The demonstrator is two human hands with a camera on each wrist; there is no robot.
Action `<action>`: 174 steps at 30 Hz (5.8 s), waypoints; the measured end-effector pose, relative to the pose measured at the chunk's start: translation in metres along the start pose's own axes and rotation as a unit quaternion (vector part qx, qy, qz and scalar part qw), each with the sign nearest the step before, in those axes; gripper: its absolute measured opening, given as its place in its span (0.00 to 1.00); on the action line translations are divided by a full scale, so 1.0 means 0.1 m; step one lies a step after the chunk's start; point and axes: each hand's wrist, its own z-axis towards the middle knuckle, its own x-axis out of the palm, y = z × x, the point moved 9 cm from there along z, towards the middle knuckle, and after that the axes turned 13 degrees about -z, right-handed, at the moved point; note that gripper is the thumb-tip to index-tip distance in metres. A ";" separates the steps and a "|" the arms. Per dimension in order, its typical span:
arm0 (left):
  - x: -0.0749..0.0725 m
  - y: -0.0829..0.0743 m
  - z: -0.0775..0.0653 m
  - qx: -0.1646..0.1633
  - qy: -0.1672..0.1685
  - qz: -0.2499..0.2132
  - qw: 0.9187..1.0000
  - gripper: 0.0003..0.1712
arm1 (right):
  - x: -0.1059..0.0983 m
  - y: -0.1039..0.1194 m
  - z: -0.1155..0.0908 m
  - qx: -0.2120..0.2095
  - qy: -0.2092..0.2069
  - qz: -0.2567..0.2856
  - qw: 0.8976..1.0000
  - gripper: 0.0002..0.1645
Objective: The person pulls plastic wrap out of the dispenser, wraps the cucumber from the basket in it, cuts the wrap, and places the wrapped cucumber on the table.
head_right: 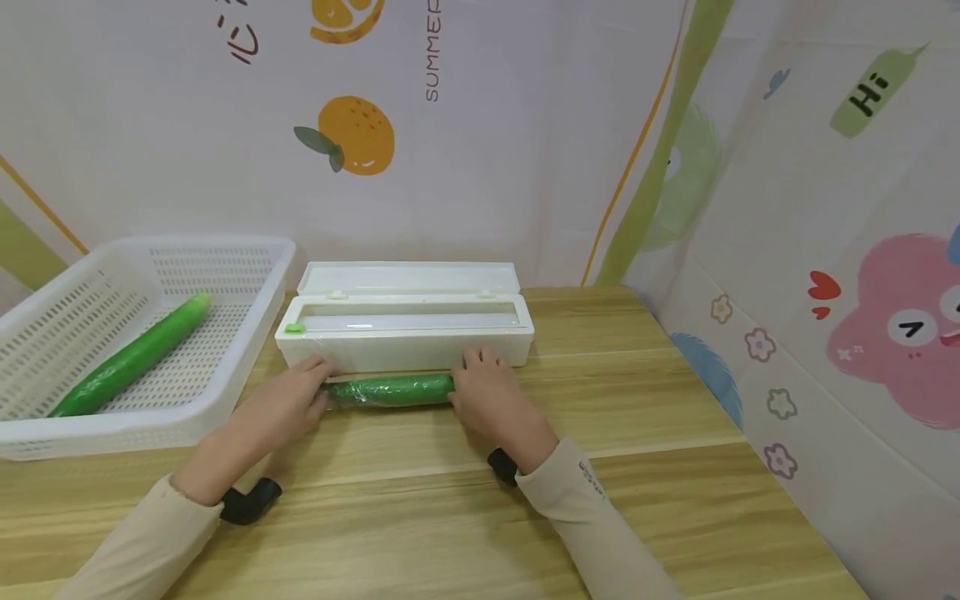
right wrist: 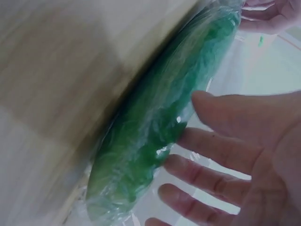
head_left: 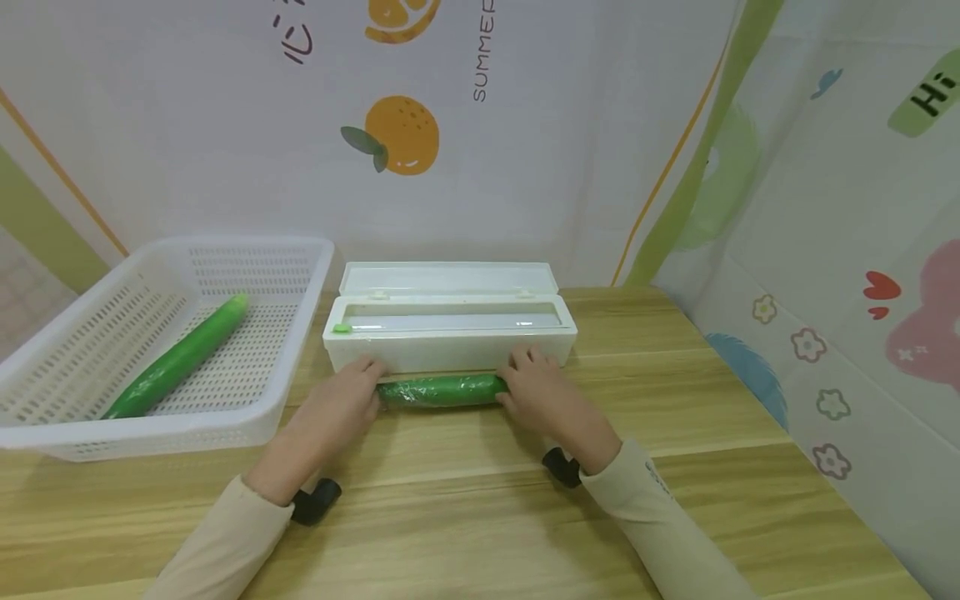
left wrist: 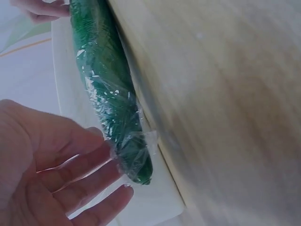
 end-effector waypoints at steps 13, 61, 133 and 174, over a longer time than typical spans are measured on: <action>-0.24 0.09 -0.01 -0.073 -0.052 0.007 0.996 0.30 | -0.27 0.35 0.09 -0.046 -0.021 0.033 0.998 0.25; -0.12 0.20 -0.12 -0.127 -0.009 0.069 0.989 0.34 | -0.53 1.43 1.14 -0.104 -0.002 -0.089 0.991 0.29; -0.13 0.26 -0.11 -0.135 -0.011 0.061 0.989 0.45 | -0.43 0.82 0.94 -0.079 -0.057 0.000 0.995 0.27; -0.13 0.29 -0.12 -0.154 -0.006 0.035 0.987 0.42 | -0.34 0.18 0.74 0.019 -0.130 0.055 0.990 0.14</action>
